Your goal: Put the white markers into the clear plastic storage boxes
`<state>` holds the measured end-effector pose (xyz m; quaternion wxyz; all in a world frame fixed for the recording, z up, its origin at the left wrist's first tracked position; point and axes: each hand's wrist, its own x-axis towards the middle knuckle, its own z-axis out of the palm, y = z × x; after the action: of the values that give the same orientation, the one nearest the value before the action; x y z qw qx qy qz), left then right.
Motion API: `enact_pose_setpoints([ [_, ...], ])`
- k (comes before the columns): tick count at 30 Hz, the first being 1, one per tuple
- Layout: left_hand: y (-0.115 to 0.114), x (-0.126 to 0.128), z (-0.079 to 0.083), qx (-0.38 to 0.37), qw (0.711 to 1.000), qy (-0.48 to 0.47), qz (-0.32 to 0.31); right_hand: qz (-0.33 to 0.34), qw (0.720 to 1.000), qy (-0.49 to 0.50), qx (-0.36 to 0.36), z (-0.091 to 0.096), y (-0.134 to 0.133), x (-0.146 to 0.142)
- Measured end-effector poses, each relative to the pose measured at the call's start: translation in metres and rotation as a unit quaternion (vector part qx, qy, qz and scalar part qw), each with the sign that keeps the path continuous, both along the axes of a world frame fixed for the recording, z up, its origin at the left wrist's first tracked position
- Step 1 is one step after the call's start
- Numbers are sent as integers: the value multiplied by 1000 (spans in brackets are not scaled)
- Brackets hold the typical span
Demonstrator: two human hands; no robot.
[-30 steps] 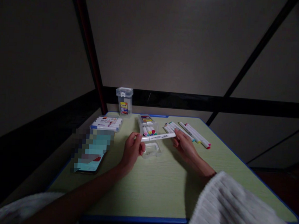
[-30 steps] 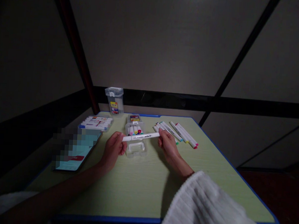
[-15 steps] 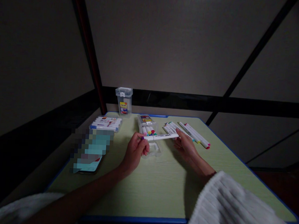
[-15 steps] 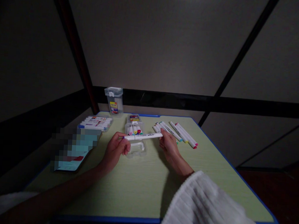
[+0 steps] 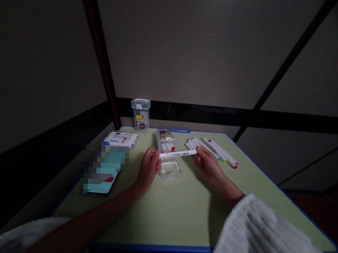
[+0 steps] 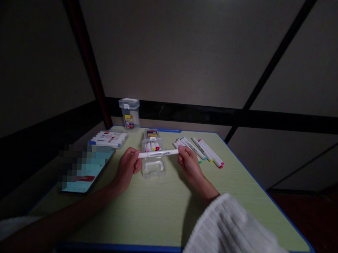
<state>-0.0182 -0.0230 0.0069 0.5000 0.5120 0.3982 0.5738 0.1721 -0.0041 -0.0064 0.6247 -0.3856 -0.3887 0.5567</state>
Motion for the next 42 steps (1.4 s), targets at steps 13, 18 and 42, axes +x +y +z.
enact_pose_setpoints([
  [13,4,-2,2,-33,998,-47,21,16,999,-8,34,8,-7,-5],
  [18,7,-3,-1,-54,997,-55,17,9,997,-18,68,8,-8,-6],
  [42,6,-2,-6,-31,997,-51,-39,-13,999,-4,41,12,-6,-4],
])
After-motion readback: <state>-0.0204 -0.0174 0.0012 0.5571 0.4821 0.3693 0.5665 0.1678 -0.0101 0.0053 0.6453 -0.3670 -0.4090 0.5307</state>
